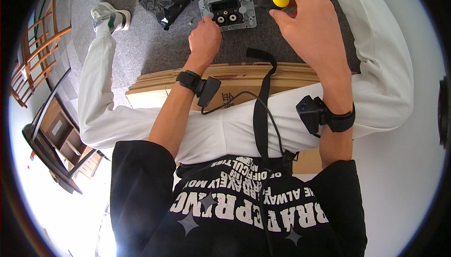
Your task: The person sits on the floor and opens a small plastic bag to remove screws. They then use a screwdriver to fasten screws into a wall electrical box, securing internal components.
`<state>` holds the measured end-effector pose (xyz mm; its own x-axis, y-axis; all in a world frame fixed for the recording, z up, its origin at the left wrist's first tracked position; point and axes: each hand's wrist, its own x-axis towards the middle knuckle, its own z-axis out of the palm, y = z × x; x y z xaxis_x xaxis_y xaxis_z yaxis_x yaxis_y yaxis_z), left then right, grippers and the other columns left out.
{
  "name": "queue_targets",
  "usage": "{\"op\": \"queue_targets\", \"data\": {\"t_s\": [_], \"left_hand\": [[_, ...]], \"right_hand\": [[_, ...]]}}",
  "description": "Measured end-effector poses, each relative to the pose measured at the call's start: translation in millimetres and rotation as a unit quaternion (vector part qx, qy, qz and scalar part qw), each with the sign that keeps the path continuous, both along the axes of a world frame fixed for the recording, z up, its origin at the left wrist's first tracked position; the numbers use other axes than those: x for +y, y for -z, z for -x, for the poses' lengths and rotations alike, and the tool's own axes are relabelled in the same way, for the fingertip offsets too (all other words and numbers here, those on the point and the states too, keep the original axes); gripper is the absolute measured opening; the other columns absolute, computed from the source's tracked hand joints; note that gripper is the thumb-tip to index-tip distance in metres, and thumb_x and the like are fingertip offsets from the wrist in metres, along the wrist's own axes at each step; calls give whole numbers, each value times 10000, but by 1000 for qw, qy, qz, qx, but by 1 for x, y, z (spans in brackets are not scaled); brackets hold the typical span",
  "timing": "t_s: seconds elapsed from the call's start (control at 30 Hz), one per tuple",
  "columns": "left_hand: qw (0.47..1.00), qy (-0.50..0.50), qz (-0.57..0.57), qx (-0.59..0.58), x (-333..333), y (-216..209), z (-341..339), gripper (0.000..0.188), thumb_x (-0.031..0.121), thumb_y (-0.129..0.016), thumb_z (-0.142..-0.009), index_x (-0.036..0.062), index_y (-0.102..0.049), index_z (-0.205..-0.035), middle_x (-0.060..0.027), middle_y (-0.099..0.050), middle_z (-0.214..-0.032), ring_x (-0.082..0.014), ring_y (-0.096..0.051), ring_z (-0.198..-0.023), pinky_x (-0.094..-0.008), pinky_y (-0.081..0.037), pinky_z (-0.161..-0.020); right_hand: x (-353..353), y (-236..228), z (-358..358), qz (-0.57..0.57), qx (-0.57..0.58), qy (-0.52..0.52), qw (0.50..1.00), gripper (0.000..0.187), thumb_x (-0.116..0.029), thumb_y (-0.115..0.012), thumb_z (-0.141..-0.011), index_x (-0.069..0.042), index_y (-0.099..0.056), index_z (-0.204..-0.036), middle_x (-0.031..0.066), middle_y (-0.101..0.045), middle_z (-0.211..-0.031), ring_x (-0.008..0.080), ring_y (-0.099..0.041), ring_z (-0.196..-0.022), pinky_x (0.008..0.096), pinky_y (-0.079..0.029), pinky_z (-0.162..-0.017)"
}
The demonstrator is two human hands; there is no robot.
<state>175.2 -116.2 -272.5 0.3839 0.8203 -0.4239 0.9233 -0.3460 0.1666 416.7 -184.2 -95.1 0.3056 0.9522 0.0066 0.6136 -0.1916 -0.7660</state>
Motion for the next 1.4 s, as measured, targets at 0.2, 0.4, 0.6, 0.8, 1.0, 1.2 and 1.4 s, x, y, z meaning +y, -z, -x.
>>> {"op": "queue_targets", "data": {"t_s": [0.2, 0.4, 0.6, 0.8, 1.0, 1.2, 1.4], "left_hand": [[998, -25, -36, -55, -2, 4, 6, 241, 237, -568, -1027, 6, -617, -1071, -208, -715, -1002, -434, -698, -862, -531, -547, -743], [990, -99, -5, -99, 1, 1, 9, 221, 256, -675, -970, 37, -702, -978, -172, -751, -929, -384, -716, -877, -469, -557, -765], [985, -108, 20, -130, 5, -4, 14, 228, 277, -723, -935, 54, -723, -984, -135, -763, -914, -325, -737, -837, -414, -570, -754], [977, -117, 99, -151, 24, -8, 33, 205, 262, -771, -889, 73, -741, -961, -116, -767, -868, -286, -744, -804, -385, -569, -718], [958, -198, 114, -176, 45, -9, 56, 192, 224, -787, -855, 52, -702, -855, -51, -758, -807, -185, -701, -721, -339, -546, -720], [949, -237, 68, -197, 51, 10, 78, 191, 201, -792, -839, 53, -721, -937, -67, -767, -834, -188, -727, -765, -333, -552, -747], [960, -230, 40, -154, 57, 24, 100, 200, 205, -796, -885, 33, -733, -964, -50, -762, -814, -130, -718, -760, -295, -545, -720]], "right_hand": [[0, -4, 1, 10, -9, 0, 1000, 242, 10, -678, -821, -17, -668, -1061, 187, -621, -976, 424, -639, -906, 460, -529, -787], [1, -11, 2, 10, -18, -5, 1000, 230, 11, -672, -824, -26, -666, -1051, 186, -622, -972, 427, -637, -906, 469, -528, -786], [0, -9, 2, 9, -26, -7, 1000, 237, 10, -678, -822, -26, -664, -1056, 186, -621, -976, 426, -638, -910, 465, -531, -788], [3, -4, 2, 12, -17, -6, 1000, 239, 1, -683, -830, -20, -659, -1068, 191, -623, -987, 426, -640, -922, 462, -534, -800], [-2, 6, 3, 79, -28, -19, 996, 354, -4, -740, -827, -75, -688, -1169, 72, -637, -982, 220, -646, -807, 313, -529, -744], [-2, 15, 4, 56, -29, -11, 998, 325, -40, -736, -844, -74, -683, -1163, 89, -637, -1004, 260, -659, -836, 351, -536, -772], [3, 15, 6, 96, -7, -14, 995, 329, -49, -725, -835, -89, -687, -1159, 111, -653, -1061, 346, -667, -922, 410, -535, -812]]}}
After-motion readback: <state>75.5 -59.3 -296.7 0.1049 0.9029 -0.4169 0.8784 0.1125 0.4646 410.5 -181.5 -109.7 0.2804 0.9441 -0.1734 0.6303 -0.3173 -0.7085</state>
